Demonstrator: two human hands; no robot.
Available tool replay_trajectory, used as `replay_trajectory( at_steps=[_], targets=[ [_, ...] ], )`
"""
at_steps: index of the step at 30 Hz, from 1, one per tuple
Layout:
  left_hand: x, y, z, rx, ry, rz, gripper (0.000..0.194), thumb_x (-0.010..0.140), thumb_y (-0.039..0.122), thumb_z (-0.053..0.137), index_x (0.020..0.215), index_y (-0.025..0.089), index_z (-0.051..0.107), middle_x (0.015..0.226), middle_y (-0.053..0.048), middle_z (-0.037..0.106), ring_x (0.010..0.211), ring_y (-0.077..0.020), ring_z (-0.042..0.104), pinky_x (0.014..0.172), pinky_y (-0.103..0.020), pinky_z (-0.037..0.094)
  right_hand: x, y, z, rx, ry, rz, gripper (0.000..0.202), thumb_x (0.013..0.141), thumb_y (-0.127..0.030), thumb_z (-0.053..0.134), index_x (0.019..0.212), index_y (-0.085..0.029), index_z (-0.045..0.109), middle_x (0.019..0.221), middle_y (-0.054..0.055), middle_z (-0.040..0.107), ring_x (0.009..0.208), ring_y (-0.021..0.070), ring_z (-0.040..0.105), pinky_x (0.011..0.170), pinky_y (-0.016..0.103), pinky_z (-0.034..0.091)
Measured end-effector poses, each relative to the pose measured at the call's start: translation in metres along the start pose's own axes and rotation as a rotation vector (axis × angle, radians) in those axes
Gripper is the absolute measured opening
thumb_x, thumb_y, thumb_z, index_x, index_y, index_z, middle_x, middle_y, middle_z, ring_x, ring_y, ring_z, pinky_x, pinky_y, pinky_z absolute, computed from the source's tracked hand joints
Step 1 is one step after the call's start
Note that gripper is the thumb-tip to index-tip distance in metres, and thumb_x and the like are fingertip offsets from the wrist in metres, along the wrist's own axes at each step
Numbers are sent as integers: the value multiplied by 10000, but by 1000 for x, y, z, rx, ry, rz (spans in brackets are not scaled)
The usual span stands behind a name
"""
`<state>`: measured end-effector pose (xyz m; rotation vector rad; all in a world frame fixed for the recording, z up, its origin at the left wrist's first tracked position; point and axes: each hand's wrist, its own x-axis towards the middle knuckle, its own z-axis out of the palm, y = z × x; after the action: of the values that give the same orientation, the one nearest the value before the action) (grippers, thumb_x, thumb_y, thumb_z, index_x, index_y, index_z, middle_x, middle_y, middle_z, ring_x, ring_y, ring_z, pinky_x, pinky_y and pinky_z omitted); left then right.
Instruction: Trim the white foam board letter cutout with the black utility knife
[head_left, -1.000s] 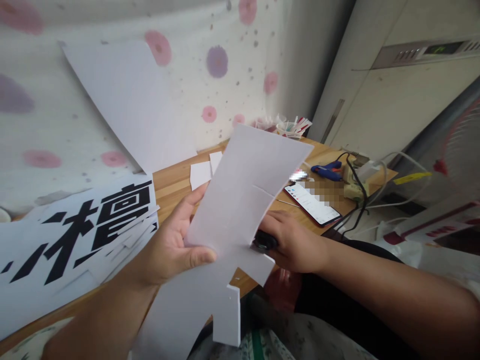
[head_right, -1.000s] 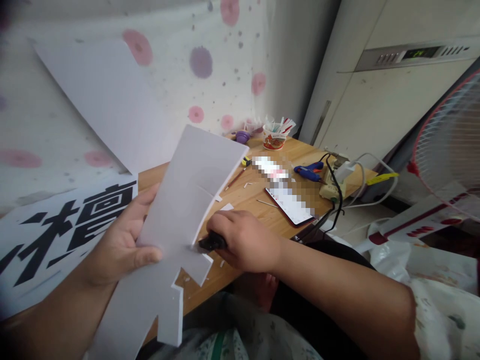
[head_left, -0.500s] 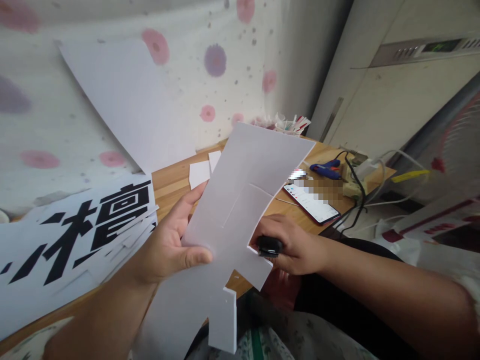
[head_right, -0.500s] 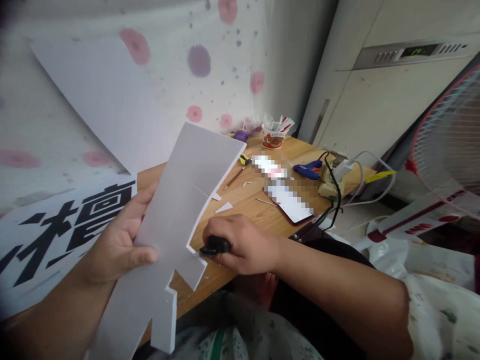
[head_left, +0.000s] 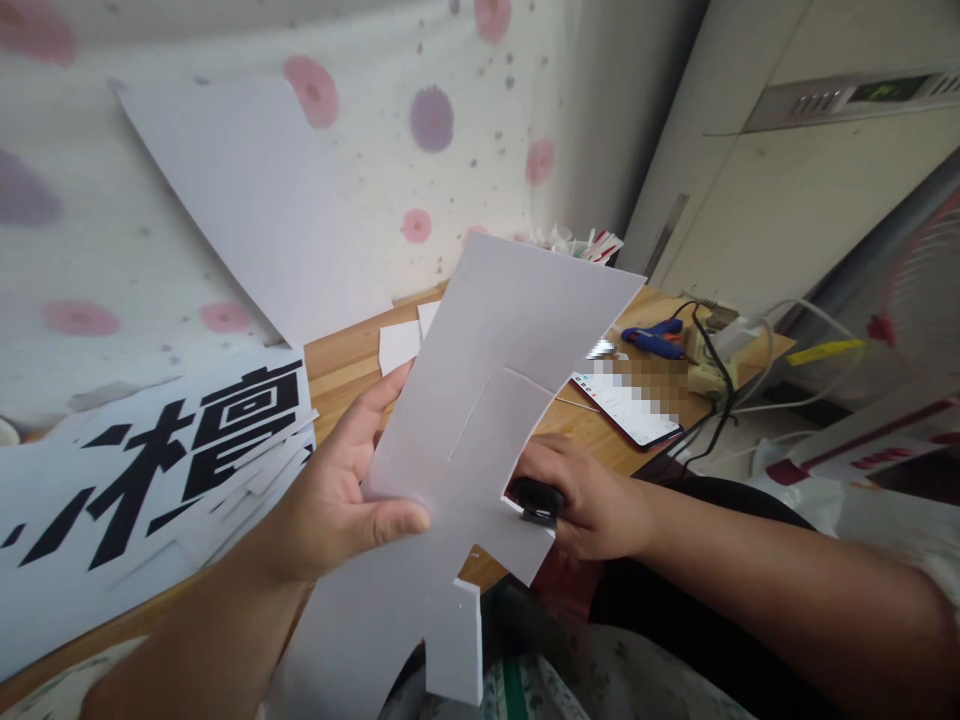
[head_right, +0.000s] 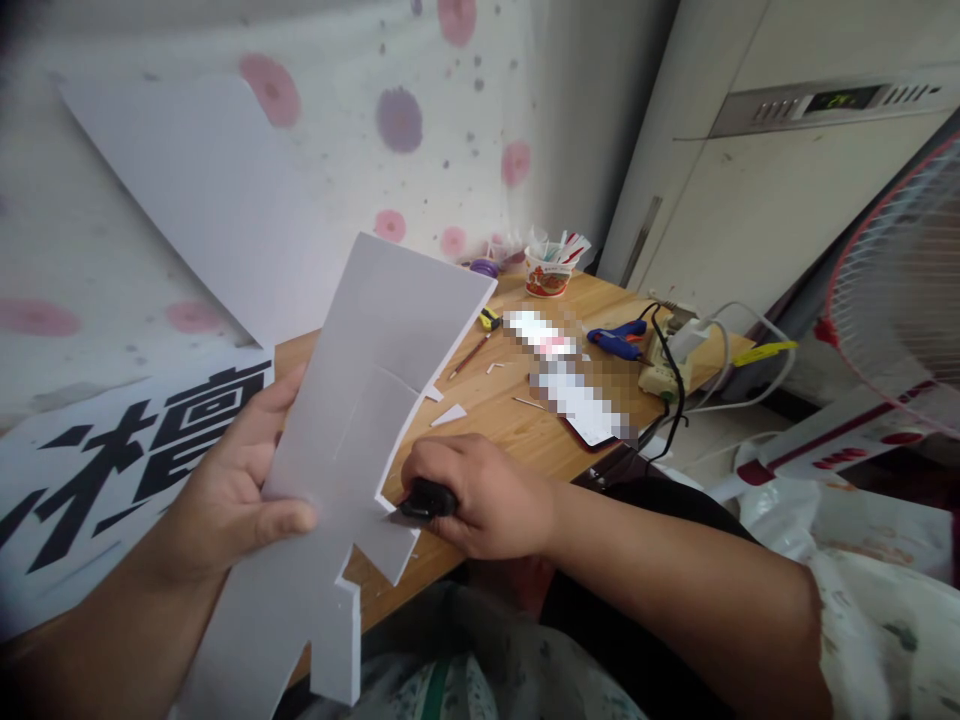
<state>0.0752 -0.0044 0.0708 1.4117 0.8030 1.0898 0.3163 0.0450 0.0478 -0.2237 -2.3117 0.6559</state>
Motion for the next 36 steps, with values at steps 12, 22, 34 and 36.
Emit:
replay_trajectory(
  at_steps=[12,22,34,36],
  targets=[
    [2,1,2,-34,-6,-5,824,756,240,815,1425,445,378,1508,-9,439,1223,-263,591,808,-213,598,3,-3,-5,-98,-31,-1,139,814,-136,520,887,-228,445,804,60,642,695,179,591,647,263,482],
    [1,0,2,-53,-5,7,787,759,226,814,1400,445,413,1505,-17,444,1195,-231,609,843,-221,589,1,-3,-4,-26,-63,82,106,806,-135,525,877,-207,491,780,51,646,668,152,573,603,243,470],
    [5,-3,3,-137,-25,-65,884,720,288,850,1451,356,357,1505,-89,426,1095,-232,648,817,-237,588,3,-3,-1,-45,-14,40,146,778,-97,516,862,-211,483,782,59,655,688,164,602,625,253,489],
    [5,-3,3,-116,-2,-43,874,714,285,855,1442,356,375,1503,-78,428,1094,-220,646,812,-219,582,3,-4,0,-21,-19,81,112,808,-121,523,875,-205,493,791,63,661,683,161,610,615,248,491]
  ],
)
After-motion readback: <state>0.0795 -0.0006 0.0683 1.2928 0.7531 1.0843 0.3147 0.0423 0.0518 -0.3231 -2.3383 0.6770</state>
